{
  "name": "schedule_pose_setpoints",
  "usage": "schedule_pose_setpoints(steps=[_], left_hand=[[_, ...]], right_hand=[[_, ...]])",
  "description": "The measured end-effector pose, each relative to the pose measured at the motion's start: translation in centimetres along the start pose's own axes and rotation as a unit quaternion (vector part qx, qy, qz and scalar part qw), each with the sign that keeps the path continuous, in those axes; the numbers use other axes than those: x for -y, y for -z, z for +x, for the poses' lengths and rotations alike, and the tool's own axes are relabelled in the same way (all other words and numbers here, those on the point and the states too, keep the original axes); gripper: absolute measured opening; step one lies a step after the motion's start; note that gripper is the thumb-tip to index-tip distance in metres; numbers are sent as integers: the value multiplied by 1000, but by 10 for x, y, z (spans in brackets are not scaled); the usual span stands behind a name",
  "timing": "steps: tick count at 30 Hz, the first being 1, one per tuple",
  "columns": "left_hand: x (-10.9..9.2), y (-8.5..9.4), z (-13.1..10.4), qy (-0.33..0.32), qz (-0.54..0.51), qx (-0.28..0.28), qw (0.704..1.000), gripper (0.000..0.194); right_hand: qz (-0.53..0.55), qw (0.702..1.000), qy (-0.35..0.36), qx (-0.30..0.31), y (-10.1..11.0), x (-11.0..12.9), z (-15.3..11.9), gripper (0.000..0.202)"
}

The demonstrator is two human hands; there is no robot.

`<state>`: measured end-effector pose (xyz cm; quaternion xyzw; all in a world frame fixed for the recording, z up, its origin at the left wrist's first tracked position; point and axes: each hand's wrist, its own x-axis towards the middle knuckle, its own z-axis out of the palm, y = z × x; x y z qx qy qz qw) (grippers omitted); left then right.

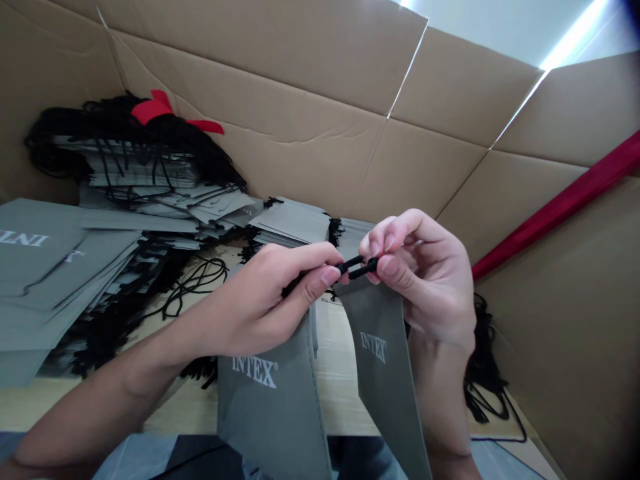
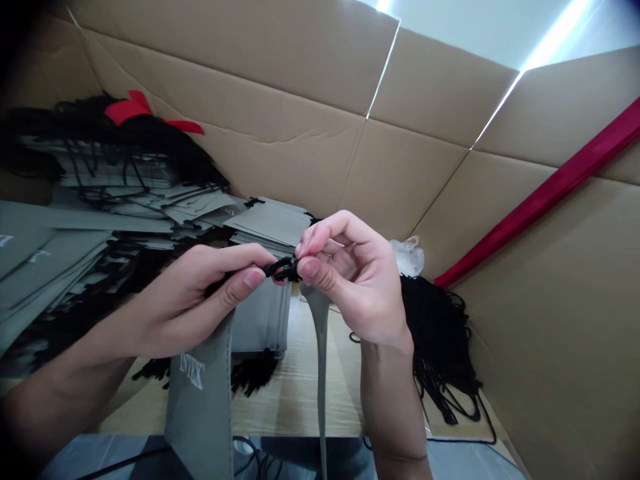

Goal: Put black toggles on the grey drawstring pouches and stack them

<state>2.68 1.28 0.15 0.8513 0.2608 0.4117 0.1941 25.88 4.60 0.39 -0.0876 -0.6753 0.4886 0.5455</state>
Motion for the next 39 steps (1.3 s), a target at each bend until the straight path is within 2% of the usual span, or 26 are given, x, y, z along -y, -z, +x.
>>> schedule_pose_setpoints(steps=[13,39], left_hand=[[1,-1,-3,-1,0,6,1000,19],[-2,-1,-1,3,-3,16,1000,20]], right_hand=[[-22,999,-16,-18,2,-2,0,15],[-39,999,-2,-6,3,-1,0,18]])
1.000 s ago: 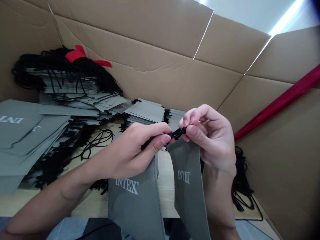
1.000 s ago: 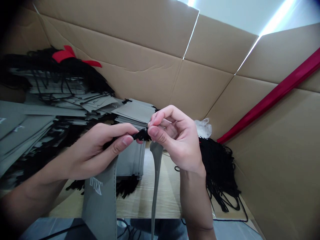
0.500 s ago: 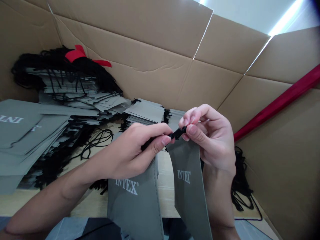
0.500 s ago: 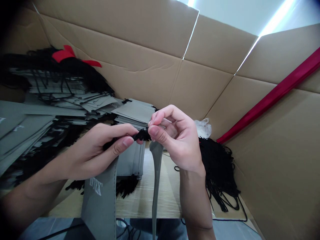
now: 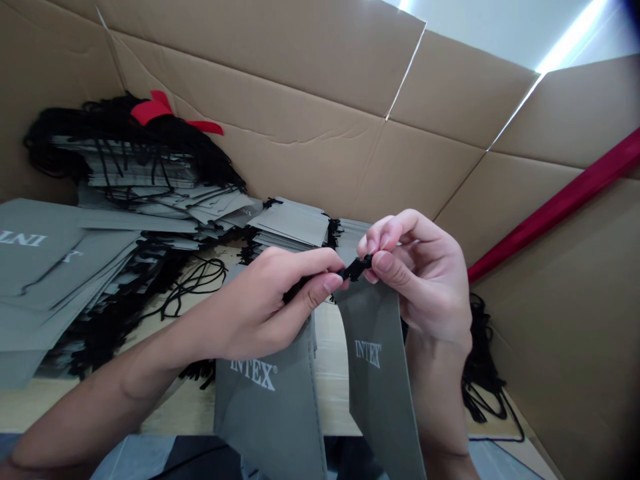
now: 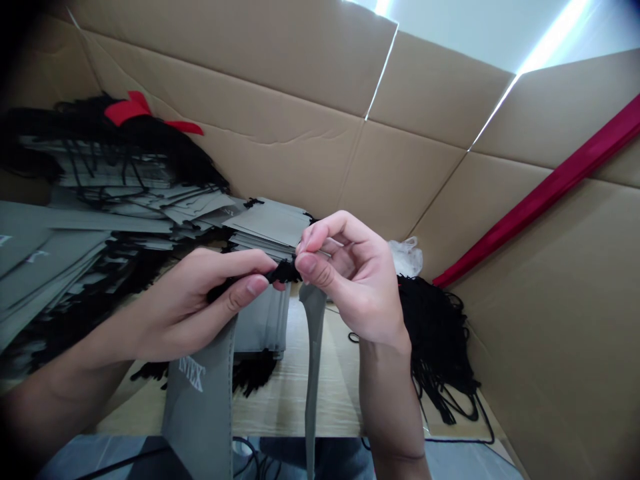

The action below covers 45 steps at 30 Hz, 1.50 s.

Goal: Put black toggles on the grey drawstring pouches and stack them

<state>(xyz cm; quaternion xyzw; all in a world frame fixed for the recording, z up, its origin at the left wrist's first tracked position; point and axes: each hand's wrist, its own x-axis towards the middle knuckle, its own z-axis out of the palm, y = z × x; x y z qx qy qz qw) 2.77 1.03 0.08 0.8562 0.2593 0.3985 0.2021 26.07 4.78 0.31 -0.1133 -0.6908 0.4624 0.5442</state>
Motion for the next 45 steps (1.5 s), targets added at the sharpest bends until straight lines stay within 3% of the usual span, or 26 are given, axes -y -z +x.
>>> schedule_pose_setpoints(steps=[39,45], left_hand=[[-3,-1,0,3,0,2,1000,22],[-1,-2,-1,2,14,-3,1000,20]], right_hand=[[-46,999,-5,-21,1,0,-1,22],[-165,986,15,-17,2,8,-3,19]])
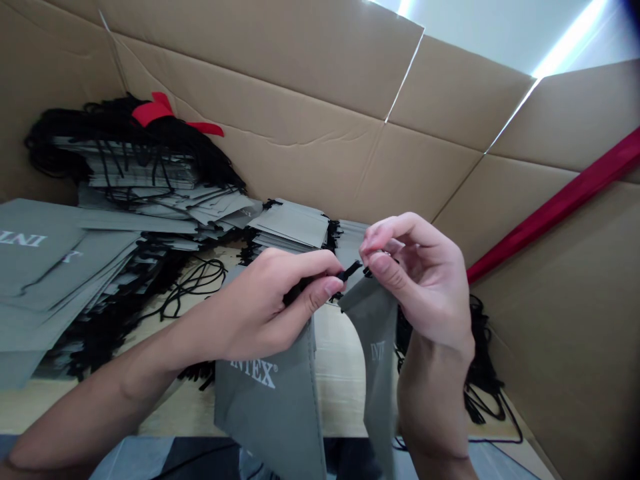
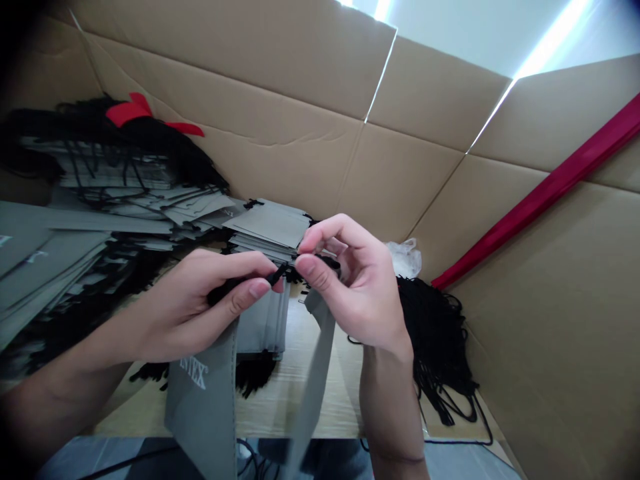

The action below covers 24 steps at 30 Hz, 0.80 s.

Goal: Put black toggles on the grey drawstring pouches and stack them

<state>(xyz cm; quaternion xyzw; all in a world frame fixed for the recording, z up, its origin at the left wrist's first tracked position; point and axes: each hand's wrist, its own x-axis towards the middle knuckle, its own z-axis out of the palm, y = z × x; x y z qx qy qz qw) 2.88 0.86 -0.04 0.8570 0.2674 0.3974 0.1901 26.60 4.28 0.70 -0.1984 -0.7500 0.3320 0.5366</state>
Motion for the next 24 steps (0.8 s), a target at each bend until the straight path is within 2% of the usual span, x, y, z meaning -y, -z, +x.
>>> schedule_pose_setpoints(steps=[3,5,8,12,14,18,24], left_hand=[[1,0,-1,-15,5,-5,1000,21],[2,1,0,-19,9,-10,1000,23],[3,1,1,-8,18,-6,1000,24],[3,2,2,-1,36,-9,999,23],[3,2,2,-12,49,-17,999,23],[5,0,0,-41,71,-25,996,29],[9,-5,1,-34,80,-44,995,28]], right_hand=[[-60,996,19,68,1,1,-2,31],[-74,993,35,88,0,-1,-3,27],[-82,994,31,63,-2,-2,-4,14],[-91,995,23,40,-4,1,-4,10],[-106,993,26,41,-4,3,-4,12],[-147,984,53,84,-5,3,-2,29],[-196,974,89,72,-9,2,-2,24]])
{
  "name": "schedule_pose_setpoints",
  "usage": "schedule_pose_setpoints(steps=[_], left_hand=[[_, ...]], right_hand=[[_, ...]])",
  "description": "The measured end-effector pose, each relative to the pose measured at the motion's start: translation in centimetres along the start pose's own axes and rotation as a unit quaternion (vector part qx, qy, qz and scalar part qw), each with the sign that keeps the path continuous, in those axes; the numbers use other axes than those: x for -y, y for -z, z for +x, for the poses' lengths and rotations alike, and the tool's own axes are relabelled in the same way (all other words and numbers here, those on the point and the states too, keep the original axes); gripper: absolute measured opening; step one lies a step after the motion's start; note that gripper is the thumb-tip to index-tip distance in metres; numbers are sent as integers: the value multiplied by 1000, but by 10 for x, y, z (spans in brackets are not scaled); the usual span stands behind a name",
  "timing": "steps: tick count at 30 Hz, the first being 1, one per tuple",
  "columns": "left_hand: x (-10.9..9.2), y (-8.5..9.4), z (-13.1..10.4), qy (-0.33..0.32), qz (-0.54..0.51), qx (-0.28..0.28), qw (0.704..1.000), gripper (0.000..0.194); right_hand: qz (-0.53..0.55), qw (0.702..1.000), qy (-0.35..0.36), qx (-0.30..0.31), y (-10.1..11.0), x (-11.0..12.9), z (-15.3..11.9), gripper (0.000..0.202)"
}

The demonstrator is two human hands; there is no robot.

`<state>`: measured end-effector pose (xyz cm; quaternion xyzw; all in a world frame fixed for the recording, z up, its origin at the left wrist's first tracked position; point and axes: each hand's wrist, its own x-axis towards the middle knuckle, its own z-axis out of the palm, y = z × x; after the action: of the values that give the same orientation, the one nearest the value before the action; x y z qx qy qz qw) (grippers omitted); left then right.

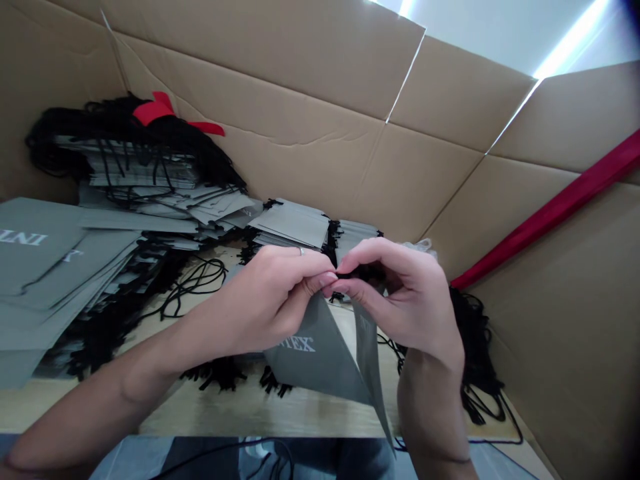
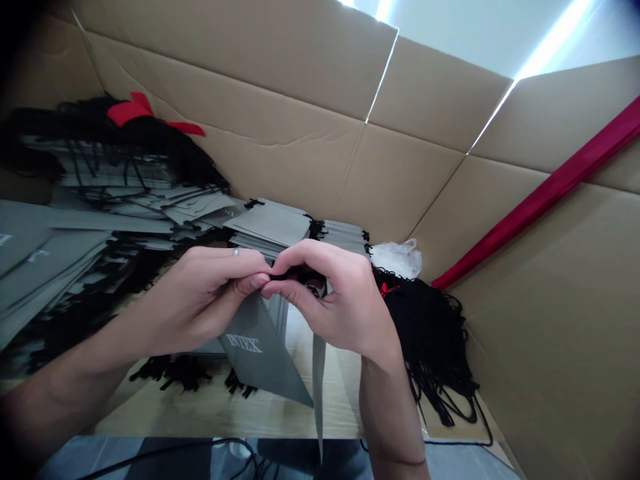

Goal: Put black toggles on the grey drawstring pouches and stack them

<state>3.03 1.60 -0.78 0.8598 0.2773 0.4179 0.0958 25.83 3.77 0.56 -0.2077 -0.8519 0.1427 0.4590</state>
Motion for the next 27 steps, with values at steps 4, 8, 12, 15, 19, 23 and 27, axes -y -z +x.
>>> schedule_pose_setpoints(steps=[4,8,12,15,19,23,27], left_hand=[[3,-1,1,-4,11,-31,999,30],[4,4,2,-18,-31,-38,999,32],[2,10,2,-20,-48,-27,998,33],[2,10,2,-19,-26,-38,999,33],[4,11,3,-4,14,-65,998,32],[5,14,5,6,18,-62,998,34],[6,14,6,22,9,-52,998,34]], right_hand=[[20,1000,-1,-13,-2,-1,-2,21],[90,995,-5,-38,-7,-5,-4,16],[147,988,-27,-50,-12,-7,-4,18],[155,986,-36,-46,-12,-6,-1,20],[141,987,-75,-3,-4,-6,0,38],[119,989,-92,2,2,-6,1,46],[106,990,-96,-1,0,-5,1,37]])
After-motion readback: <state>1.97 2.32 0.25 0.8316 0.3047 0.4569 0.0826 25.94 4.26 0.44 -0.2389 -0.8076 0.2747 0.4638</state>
